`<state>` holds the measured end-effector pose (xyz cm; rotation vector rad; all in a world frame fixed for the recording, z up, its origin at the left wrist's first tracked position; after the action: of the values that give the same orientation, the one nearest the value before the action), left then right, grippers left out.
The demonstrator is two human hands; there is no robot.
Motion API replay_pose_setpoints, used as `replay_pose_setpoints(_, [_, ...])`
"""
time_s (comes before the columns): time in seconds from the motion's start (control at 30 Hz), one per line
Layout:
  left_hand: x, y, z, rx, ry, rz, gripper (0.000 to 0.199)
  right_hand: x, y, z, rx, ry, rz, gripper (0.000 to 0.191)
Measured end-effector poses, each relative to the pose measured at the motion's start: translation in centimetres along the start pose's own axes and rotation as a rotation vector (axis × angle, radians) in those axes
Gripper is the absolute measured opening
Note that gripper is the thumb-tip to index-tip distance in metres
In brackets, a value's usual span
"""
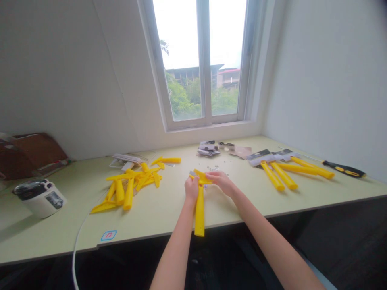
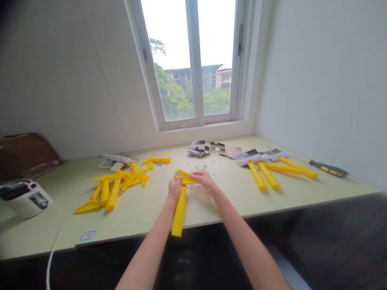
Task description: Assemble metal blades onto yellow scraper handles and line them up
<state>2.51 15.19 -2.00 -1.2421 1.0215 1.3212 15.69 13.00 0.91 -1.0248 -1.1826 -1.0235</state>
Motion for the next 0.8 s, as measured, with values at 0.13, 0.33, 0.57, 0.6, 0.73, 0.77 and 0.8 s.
replay_pose_setpoints(0.13, [0.1, 0.0, -0.1, -0.012, 0.031, -0.044, 0.017, -0.1, -0.2, -0.5, -0.025, -0.060, 0.059, 0.029])
replay_pose_setpoints(0.33, [0.0, 0.1, -0.2, -0.028, 0.030, -0.089, 0.016, 0.2, -0.4, -0.7, -0.058, -0.043, 0.069, 0.027])
replay_pose_setpoints(0.57, [0.1, -0.1, -0.4, -0.017, 0.023, -0.119, 0.017, 0.0, -0.4, -0.1, -0.054, 0.016, 0.111, 0.029])
replay_pose_setpoints(0.6, [0.0, -0.2, -0.4, -0.012, 0.024, -0.128, 0.017, -0.1, -0.3, -0.1, -0.062, 0.012, 0.109, 0.028])
replay_pose_setpoints(0.73, [-0.4, -1.1, -1.0, 0.045, 0.046, -0.233, 0.017, 0.0, -0.1, -0.3, -0.085, -0.006, 0.116, 0.024])
replay_pose_setpoints(0.77, [-0.5, -1.4, -1.2, 0.069, 0.057, -0.272, 0.018, 0.0, 0.0, -0.3, -0.087, -0.007, 0.123, 0.023])
replay_pose_setpoints(0.8, [-0.6, -1.7, -1.4, 0.090, 0.074, -0.309, 0.019, 0.1, 0.0, -0.3, -0.090, -0.006, 0.129, 0.023])
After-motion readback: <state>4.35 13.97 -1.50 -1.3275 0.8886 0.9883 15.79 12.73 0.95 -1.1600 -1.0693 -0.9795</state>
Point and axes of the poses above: each hand's wrist, its own z-axis towards the middle knuckle, its own y-axis out of the back of the hand, x = y × z, the point moved 10 cm from there along z, towards the middle knuckle, and after that the axes turned 1 degree about z, right-handed, at the moved point
